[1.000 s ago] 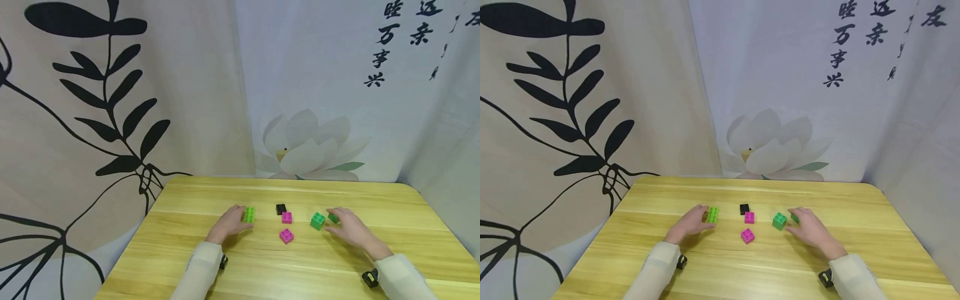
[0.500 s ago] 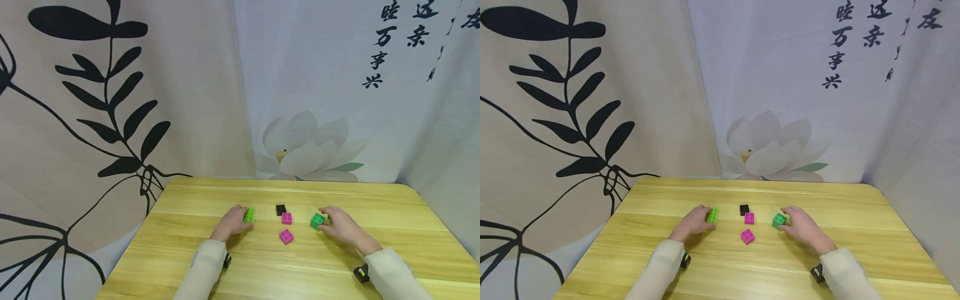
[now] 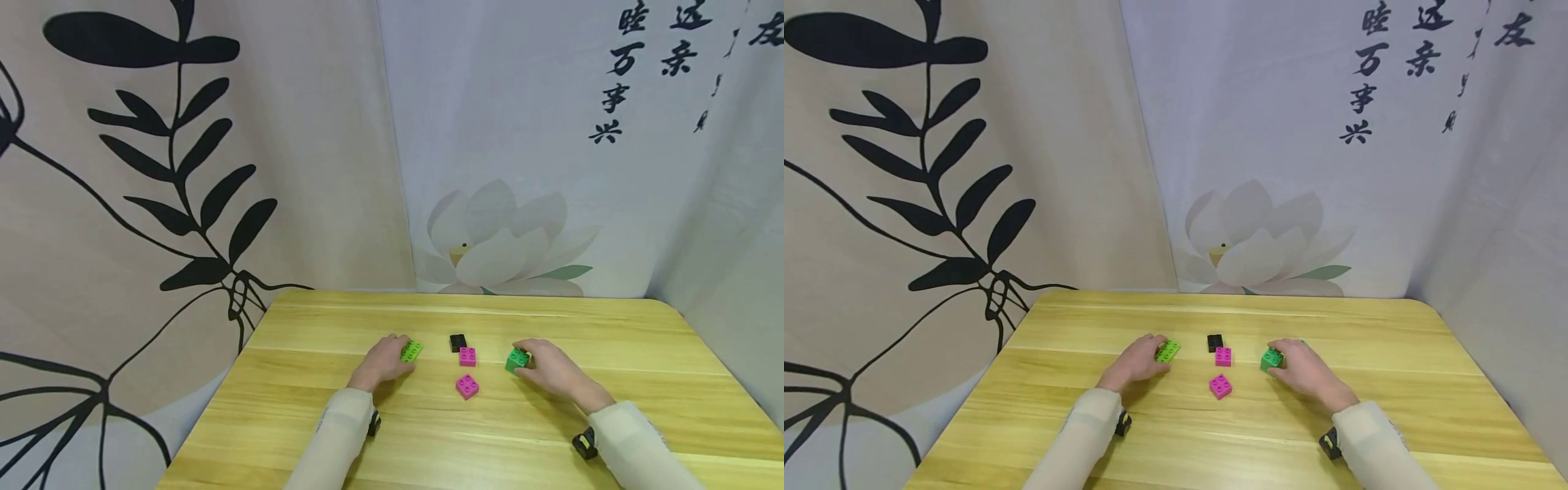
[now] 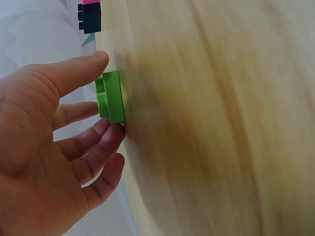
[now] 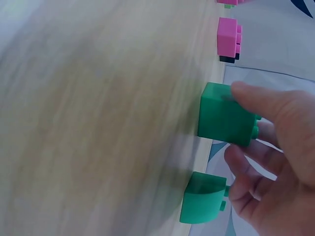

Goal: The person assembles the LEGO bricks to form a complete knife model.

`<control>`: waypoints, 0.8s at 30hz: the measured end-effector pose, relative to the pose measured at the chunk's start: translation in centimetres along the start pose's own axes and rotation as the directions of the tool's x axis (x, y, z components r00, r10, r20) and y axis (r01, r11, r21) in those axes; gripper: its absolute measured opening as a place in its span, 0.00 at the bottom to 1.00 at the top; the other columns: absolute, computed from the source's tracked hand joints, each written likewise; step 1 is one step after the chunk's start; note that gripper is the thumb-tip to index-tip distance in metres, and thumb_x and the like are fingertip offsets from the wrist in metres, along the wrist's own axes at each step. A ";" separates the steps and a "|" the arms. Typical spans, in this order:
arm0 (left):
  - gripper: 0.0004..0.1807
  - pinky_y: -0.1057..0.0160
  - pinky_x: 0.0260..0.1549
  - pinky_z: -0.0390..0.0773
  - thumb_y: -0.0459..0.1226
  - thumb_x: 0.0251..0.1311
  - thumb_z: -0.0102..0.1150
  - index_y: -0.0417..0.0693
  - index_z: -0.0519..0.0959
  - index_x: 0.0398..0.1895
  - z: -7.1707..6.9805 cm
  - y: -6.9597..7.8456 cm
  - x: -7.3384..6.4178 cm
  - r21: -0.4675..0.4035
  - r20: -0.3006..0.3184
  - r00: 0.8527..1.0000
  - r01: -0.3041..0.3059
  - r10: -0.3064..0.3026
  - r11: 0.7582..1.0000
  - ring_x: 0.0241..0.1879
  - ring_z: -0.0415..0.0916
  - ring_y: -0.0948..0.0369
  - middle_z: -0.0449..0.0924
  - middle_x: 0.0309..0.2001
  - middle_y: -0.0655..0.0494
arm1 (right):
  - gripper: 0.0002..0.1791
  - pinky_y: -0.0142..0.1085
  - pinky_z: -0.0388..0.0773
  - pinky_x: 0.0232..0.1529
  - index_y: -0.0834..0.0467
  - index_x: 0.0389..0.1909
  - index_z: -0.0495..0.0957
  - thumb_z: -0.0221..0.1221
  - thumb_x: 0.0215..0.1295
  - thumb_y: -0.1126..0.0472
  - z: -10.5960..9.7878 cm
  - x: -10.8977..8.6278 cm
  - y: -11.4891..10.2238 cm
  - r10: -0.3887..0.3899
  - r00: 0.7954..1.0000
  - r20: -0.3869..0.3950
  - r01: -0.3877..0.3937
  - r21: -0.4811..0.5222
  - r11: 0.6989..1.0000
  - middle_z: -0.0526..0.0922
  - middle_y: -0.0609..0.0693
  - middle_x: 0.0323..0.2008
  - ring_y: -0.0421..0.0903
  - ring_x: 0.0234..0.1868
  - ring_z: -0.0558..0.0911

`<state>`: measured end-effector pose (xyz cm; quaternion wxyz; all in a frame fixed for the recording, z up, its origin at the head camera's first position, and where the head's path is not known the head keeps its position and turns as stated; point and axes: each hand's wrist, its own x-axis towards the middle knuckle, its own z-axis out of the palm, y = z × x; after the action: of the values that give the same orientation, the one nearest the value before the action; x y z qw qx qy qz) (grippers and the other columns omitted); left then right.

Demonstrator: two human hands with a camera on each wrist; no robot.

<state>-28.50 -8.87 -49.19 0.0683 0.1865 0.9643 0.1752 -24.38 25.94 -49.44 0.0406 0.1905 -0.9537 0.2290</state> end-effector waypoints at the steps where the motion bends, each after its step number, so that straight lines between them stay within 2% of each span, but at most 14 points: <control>1: 0.32 0.59 0.36 0.70 0.47 0.56 0.64 0.45 0.69 0.63 0.0 0.1 0.0 0.004 -0.001 1.000 0.000 0.000 1.000 0.36 0.67 0.59 0.72 0.46 0.51 | 0.28 0.39 0.76 0.37 0.67 0.54 0.74 0.68 0.55 0.60 0.0 0.0 0.0 0.002 1.000 0.005 -0.002 0.001 1.000 0.79 0.57 0.46 0.41 0.35 0.76; 11: 0.31 0.58 0.37 0.71 0.46 0.56 0.64 0.43 0.70 0.61 0.2 0.3 0.1 0.041 -0.006 1.000 0.014 -0.014 0.999 0.37 0.68 0.58 0.72 0.47 0.49 | 0.26 0.42 0.77 0.40 0.67 0.54 0.74 0.68 0.54 0.62 0.0 0.0 -0.3 -0.009 1.000 0.018 0.009 0.022 1.000 0.79 0.59 0.49 0.45 0.39 0.78; 17: 0.26 0.62 0.35 0.71 0.42 0.56 0.64 0.41 0.74 0.57 0.4 0.2 -0.1 0.055 0.003 1.000 0.007 -0.008 0.998 0.35 0.67 0.61 0.72 0.42 0.53 | 0.26 0.37 0.76 0.36 0.67 0.53 0.75 0.68 0.54 0.63 0.0 -0.1 -0.3 -0.005 1.000 0.024 0.004 0.036 0.999 0.81 0.53 0.44 0.39 0.34 0.76; 24: 0.22 0.64 0.33 0.70 0.39 0.54 0.63 0.42 0.77 0.53 0.6 0.2 -0.4 0.067 0.014 1.000 -0.027 0.026 0.997 0.32 0.66 0.62 0.71 0.38 0.56 | 0.26 0.34 0.74 0.35 0.65 0.52 0.76 0.69 0.52 0.63 0.0 -0.5 -0.5 0.015 1.000 0.026 -0.016 0.042 0.999 0.80 0.51 0.44 0.39 0.33 0.74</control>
<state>-27.96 -8.68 -49.69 0.0660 0.2026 0.9666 0.1423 -23.71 25.67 -49.29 0.0225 0.1871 -0.9506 0.2468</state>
